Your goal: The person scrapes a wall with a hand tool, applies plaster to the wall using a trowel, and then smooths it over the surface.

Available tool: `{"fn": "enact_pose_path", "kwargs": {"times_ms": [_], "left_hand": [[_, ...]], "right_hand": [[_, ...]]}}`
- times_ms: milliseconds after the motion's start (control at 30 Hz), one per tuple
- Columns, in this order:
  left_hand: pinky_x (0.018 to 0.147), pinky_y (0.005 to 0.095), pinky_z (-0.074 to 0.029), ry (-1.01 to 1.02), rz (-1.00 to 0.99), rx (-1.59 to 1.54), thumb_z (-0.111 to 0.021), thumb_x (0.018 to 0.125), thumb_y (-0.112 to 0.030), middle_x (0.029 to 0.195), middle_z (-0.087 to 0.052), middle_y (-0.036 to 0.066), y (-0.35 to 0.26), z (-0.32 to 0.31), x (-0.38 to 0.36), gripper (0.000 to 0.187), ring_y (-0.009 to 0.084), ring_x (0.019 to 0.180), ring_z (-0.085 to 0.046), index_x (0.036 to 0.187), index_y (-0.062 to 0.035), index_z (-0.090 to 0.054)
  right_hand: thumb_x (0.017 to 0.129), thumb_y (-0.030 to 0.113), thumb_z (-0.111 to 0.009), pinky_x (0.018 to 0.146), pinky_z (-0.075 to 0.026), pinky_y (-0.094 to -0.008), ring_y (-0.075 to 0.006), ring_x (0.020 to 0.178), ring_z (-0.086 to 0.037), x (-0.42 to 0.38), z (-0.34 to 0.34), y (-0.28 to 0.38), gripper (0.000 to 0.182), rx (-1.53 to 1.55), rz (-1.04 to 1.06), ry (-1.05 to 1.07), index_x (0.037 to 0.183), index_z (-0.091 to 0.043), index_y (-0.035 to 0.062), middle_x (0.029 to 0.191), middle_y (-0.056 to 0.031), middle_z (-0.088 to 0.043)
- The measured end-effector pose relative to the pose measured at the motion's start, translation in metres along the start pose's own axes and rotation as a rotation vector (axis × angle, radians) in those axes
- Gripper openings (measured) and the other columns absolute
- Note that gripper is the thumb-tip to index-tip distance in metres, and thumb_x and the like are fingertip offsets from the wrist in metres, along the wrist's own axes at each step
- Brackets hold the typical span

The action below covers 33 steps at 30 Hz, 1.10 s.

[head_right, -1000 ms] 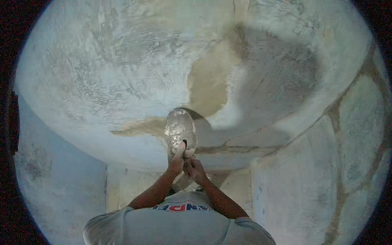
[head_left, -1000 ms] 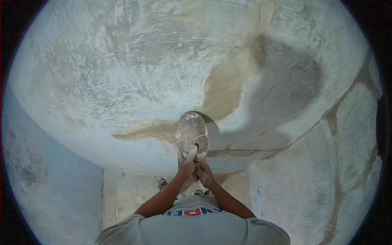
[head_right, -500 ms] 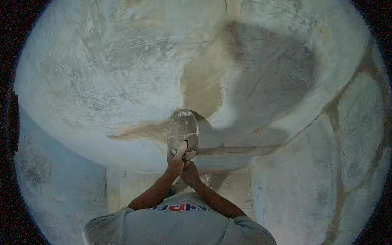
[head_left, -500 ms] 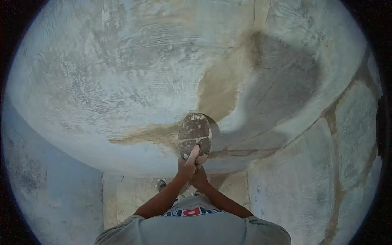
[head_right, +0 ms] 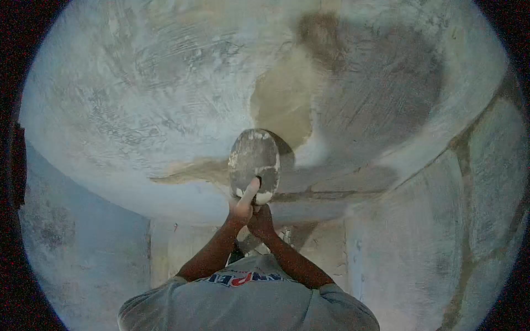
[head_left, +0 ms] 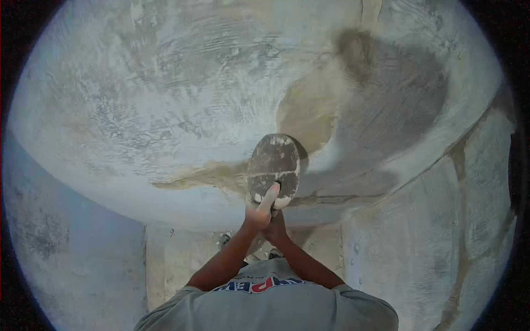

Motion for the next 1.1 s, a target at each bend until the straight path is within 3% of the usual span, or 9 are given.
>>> {"fn": "enact_pose_path", "kwargs": {"times_ms": [133, 167, 233, 333, 433, 533, 733, 867, 1100], "left_hand": [[0.055, 0.0257, -0.049, 0.069, 0.079, -0.053, -0.064, 0.092, -0.015, 0.090, -0.066, 0.003, 0.006, 0.000, -0.002, 0.019, 0.0109, 0.073, -0.064, 0.105, -0.0018, -0.061], [0.055, 0.0252, -0.048, -0.032, 0.268, -0.176, -0.065, 0.092, -0.015, 0.089, -0.066, 0.003, 0.034, 0.009, -0.007, 0.019, 0.0100, 0.071, -0.063, 0.105, -0.0028, -0.061], [0.051, 0.0248, -0.046, -0.138, 0.232, -0.190, -0.065, 0.091, -0.016, 0.085, -0.065, 0.003, 0.034, 0.010, -0.012, 0.017, 0.0092, 0.066, -0.061, 0.102, -0.0034, -0.062], [0.044, 0.0240, -0.039, -0.047, -0.001, -0.061, -0.066, 0.091, -0.019, 0.074, -0.063, 0.000, 0.014, 0.006, -0.003, 0.015, 0.0065, 0.054, -0.055, 0.091, -0.0043, -0.064], [0.042, 0.0236, -0.036, -0.037, 0.332, -0.152, -0.067, 0.092, -0.022, 0.068, -0.061, -0.001, 0.027, 0.002, -0.006, 0.019, 0.0058, 0.049, -0.050, 0.084, -0.0053, -0.063], [0.041, 0.0238, -0.035, -0.080, 0.360, -0.145, -0.066, 0.092, -0.023, 0.067, -0.061, 0.000, 0.049, 0.010, -0.018, 0.020, 0.0062, 0.047, -0.049, 0.081, -0.0062, -0.063], [0.048, 0.0250, -0.043, -0.044, 0.112, -0.126, -0.066, 0.092, -0.016, 0.087, -0.066, 0.003, 0.015, 0.002, 0.000, 0.023, 0.0072, 0.061, -0.056, 0.110, -0.0040, -0.060], [0.048, 0.0239, -0.043, -0.067, -0.002, -0.094, -0.066, 0.092, -0.015, 0.089, -0.063, 0.002, 0.012, 0.002, 0.002, 0.025, 0.0069, 0.063, -0.056, 0.113, -0.0041, -0.059], [0.050, 0.0228, -0.043, -0.019, 0.036, -0.194, -0.067, 0.092, -0.017, 0.089, -0.063, 0.002, -0.034, -0.022, 0.020, 0.022, 0.0070, 0.066, -0.058, 0.108, -0.0040, -0.061]], "right_hand": [[0.081, 0.017, -0.073, 0.095, -0.043, -0.0367, -0.0231, 0.112, -0.053, -0.003, 0.014, -0.050, 0.051, -0.178, 0.069, -0.032, 0.123, -0.049, 0.0006, 0.120, -0.0116, -0.057], [0.082, 0.018, -0.072, 0.096, -0.042, -0.0379, -0.0253, 0.115, -0.052, -0.006, 0.014, -0.073, 0.050, -0.372, -0.133, 0.025, 0.123, -0.049, 0.0000, 0.121, -0.0135, -0.056], [0.083, 0.019, -0.072, 0.096, -0.042, -0.0380, -0.0267, 0.115, -0.052, -0.004, 0.008, -0.069, 0.049, 0.046, -0.166, 0.055, 0.122, -0.050, -0.0004, 0.122, -0.0155, -0.056], [0.085, 0.018, -0.068, 0.089, -0.044, -0.0384, -0.0248, 0.105, -0.056, -0.008, 0.006, -0.060, 0.037, 0.099, -0.136, 0.061, 0.114, -0.054, -0.0011, 0.111, -0.0149, -0.059], [0.088, 0.015, -0.064, 0.081, -0.048, -0.0386, -0.0213, 0.092, -0.060, 0.000, 0.008, -0.053, 0.024, -0.057, -0.074, 0.060, 0.104, -0.060, -0.0017, 0.097, -0.0130, -0.064], [0.088, 0.016, -0.063, 0.081, -0.048, -0.0382, -0.0201, 0.092, -0.061, -0.009, 0.009, -0.054, 0.026, 0.028, -0.103, 0.031, 0.106, -0.059, -0.0025, 0.098, -0.0133, -0.065], [0.081, 0.016, -0.075, 0.088, -0.046, -0.0348, -0.0174, 0.104, -0.057, 0.006, 0.006, -0.034, 0.049, 0.103, -0.070, 0.068, 0.121, -0.053, -0.0011, 0.118, -0.0096, -0.061], [0.082, 0.019, -0.074, 0.088, -0.046, -0.0366, -0.0205, 0.102, -0.058, 0.011, 0.007, -0.072, 0.050, -0.344, -0.151, 0.261, 0.122, -0.052, -0.0008, 0.117, -0.0117, -0.061], [0.077, 0.020, -0.078, 0.090, -0.045, -0.0393, -0.0295, 0.104, -0.059, 0.019, 0.025, -0.002, 0.056, -0.686, -0.233, 0.096, 0.121, -0.050, -0.0021, 0.115, -0.0166, -0.061]]}}
Point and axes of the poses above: each hand's wrist, its own x-axis towards the middle knuckle, its own z-axis out of the back of the hand, y = z × x, the point moved 10 cm from there along x, towards the middle knuckle
